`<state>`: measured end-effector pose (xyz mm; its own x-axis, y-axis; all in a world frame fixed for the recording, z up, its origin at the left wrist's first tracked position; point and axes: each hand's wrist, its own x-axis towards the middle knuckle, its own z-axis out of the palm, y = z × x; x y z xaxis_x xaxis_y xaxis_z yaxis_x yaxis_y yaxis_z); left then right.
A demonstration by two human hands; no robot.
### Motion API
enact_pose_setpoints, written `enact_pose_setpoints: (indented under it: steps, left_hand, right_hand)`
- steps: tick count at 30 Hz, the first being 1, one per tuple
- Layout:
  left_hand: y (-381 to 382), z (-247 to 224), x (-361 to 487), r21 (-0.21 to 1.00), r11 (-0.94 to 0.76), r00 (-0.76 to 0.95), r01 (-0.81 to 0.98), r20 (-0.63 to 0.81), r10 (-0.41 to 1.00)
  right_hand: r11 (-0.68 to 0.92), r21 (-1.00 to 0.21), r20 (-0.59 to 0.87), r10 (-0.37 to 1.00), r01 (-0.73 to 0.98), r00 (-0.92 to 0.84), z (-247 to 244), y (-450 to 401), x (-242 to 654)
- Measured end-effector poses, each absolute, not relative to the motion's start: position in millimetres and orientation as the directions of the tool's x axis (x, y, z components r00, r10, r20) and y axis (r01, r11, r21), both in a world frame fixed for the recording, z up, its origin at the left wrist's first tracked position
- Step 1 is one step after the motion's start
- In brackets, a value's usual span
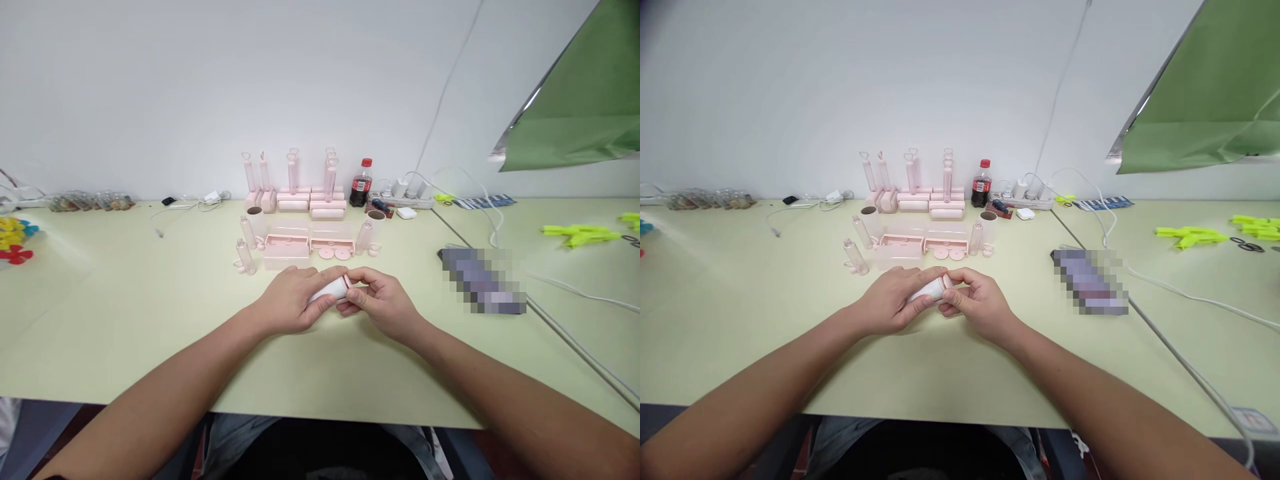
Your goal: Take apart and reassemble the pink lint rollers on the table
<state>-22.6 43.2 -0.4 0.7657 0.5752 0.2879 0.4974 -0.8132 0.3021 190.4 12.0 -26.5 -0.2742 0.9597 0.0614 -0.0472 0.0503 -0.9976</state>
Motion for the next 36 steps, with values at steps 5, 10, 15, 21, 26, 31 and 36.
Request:
enact_pose_setpoints:
  steps: [5, 10, 15, 21, 26, 31, 36]
  left_hand:
    - [45.1, -14.1, -21.9, 0.555, -0.734, 0.686, 0.392, 0.355, 0.635]
    - [42.5, -25.4, -14.5, 0.861, -0.502, 0.533, 0.086, 0.387, 0.753]
    - [32.6, -19.9, -4.0, 0.779, -0.586, 0.49, 0.224, 0.429, 0.758]
    - [29.7, -14.1, 0.3, 0.5, -0.714, 0.433, 0.49, 0.571, 0.697]
    - [54.5, 17.6, -45.2, 0.391, -0.483, 0.076, 0.783, 0.711, 0.699]
    - [75.2, 47.4, -102.7, 0.384, -0.125, -0.045, 0.915, 0.404, 0.914]
    - [82.7, 46.2, -128.0, 0.523, 0.012, 0.033, 0.852, -0.076, 0.997]
  right_hand:
    - [0.097, -0.992, 0.115, 0.956, -0.079, -0.268, -26.3, 14.2, 189.9]
    - [0.046, -0.988, 0.104, 0.898, -0.145, -0.427, -31.9, 19.1, 189.4]
    - [0.007, -0.973, 0.111, 0.891, -0.232, -0.44, -41.6, 15.6, 180.7]
    - [-0.07, -0.963, 0.069, 0.869, -0.261, -0.49, -44.9, 11.9, 174.6]
    - [-0.087, -0.964, 0.013, 0.928, -0.251, -0.372, -39.8, 16.5, 183.6]
    - [-0.116, -0.948, -0.039, 0.967, -0.297, -0.251, -36.5, 21.3, 187.9]
    - [-0.134, -0.92, -0.058, 0.976, -0.368, -0.211, -37.6, 24.4, 188.3]
